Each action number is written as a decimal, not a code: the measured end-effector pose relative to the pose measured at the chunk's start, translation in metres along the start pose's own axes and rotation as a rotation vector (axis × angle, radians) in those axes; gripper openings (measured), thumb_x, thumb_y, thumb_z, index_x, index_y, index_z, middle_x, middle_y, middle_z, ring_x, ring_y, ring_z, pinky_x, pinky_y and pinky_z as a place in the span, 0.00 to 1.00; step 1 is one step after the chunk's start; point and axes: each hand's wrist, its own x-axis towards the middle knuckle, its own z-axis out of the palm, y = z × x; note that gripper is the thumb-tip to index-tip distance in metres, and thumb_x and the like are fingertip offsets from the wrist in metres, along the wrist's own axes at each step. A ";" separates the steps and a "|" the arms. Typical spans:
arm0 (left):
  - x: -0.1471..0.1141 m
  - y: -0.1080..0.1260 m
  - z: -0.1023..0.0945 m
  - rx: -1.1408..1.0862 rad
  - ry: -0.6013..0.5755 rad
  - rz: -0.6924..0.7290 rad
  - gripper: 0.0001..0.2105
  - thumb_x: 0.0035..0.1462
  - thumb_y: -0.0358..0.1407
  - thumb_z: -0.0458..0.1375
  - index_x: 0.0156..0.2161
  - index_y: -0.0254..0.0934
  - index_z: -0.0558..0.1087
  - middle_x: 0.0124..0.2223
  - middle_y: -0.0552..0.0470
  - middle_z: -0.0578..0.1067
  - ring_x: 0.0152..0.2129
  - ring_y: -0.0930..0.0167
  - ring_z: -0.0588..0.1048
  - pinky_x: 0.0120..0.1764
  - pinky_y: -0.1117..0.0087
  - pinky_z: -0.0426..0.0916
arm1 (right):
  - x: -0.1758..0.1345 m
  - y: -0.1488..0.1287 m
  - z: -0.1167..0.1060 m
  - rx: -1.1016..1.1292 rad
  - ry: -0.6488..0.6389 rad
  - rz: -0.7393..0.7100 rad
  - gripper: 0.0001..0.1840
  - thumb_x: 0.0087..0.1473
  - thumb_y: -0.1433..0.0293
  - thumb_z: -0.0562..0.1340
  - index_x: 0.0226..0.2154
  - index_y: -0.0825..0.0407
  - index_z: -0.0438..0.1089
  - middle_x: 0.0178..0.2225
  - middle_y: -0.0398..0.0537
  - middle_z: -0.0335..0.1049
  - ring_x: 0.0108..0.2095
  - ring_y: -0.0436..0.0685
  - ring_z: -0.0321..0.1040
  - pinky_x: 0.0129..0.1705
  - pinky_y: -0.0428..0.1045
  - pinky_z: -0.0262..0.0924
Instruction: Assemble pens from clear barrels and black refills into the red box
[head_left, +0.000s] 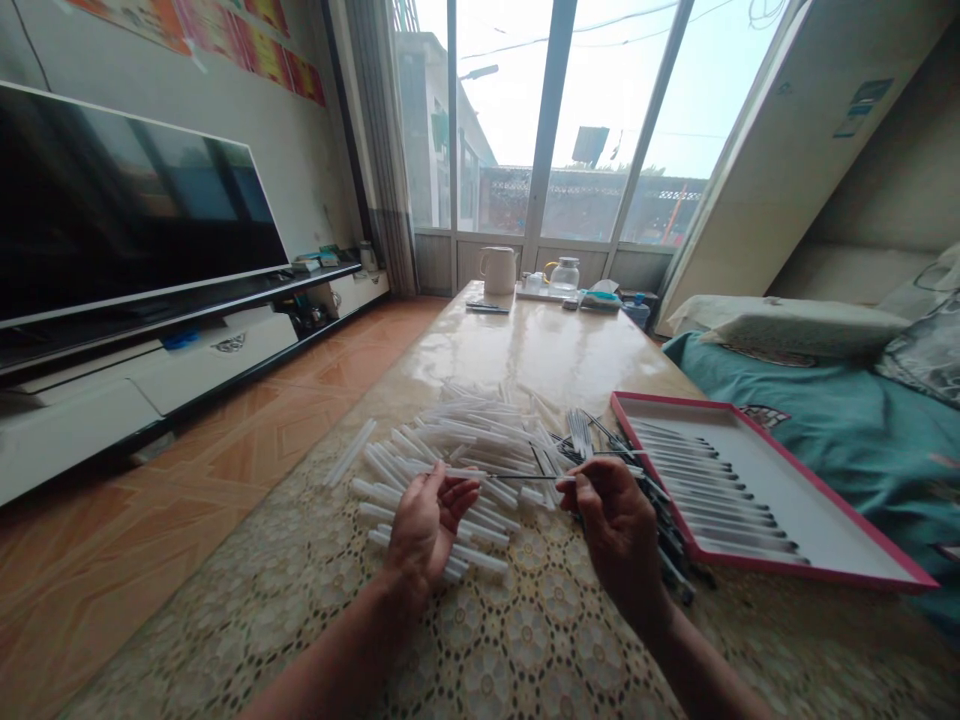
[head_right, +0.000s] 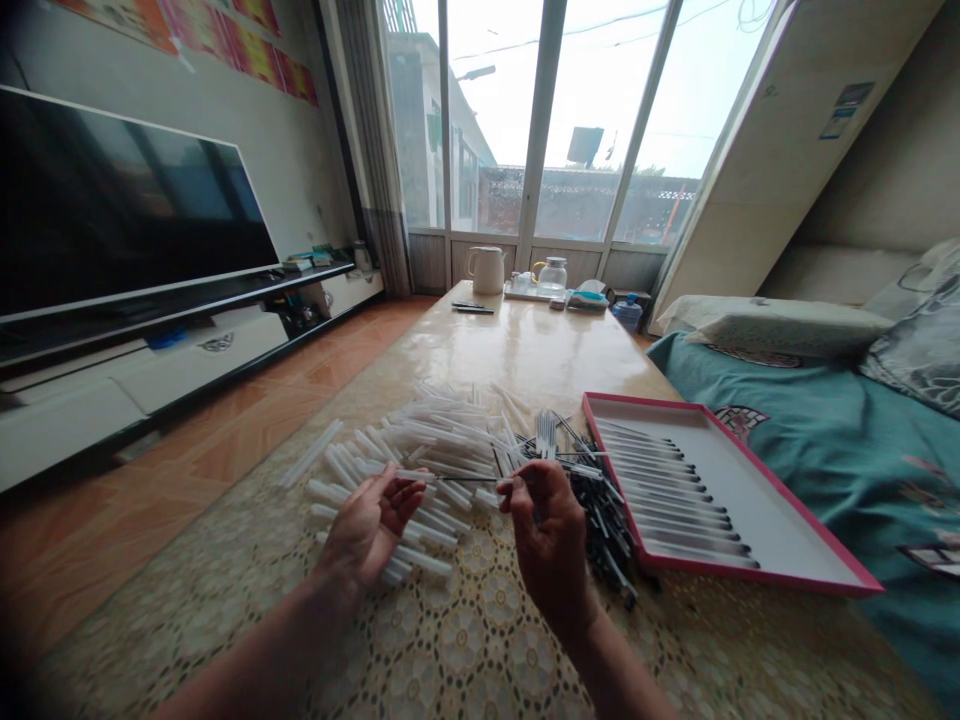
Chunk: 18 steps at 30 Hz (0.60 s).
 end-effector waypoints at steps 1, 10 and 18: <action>0.000 0.000 0.000 -0.003 -0.008 -0.009 0.13 0.61 0.27 0.48 0.26 0.32 0.67 0.25 0.45 0.78 0.19 0.74 0.76 0.25 0.75 0.73 | -0.001 0.001 0.001 0.004 -0.009 0.003 0.04 0.56 0.68 0.56 0.33 0.51 0.63 0.27 0.44 0.70 0.26 0.50 0.66 0.29 0.46 0.63; -0.001 -0.001 0.001 -0.061 -0.095 -0.045 0.09 0.60 0.27 0.51 0.30 0.31 0.70 0.28 0.46 0.79 0.23 0.73 0.78 0.29 0.75 0.74 | -0.003 0.000 0.005 0.105 -0.035 0.026 0.05 0.57 0.67 0.57 0.34 0.51 0.63 0.28 0.44 0.72 0.26 0.50 0.68 0.30 0.47 0.64; -0.009 -0.008 0.004 -0.115 -0.159 -0.162 0.07 0.57 0.23 0.52 0.32 0.31 0.72 0.27 0.48 0.78 0.25 0.72 0.79 0.31 0.74 0.75 | -0.005 0.014 0.009 0.088 -0.222 0.012 0.11 0.61 0.63 0.51 0.39 0.51 0.65 0.32 0.47 0.73 0.28 0.52 0.69 0.31 0.48 0.63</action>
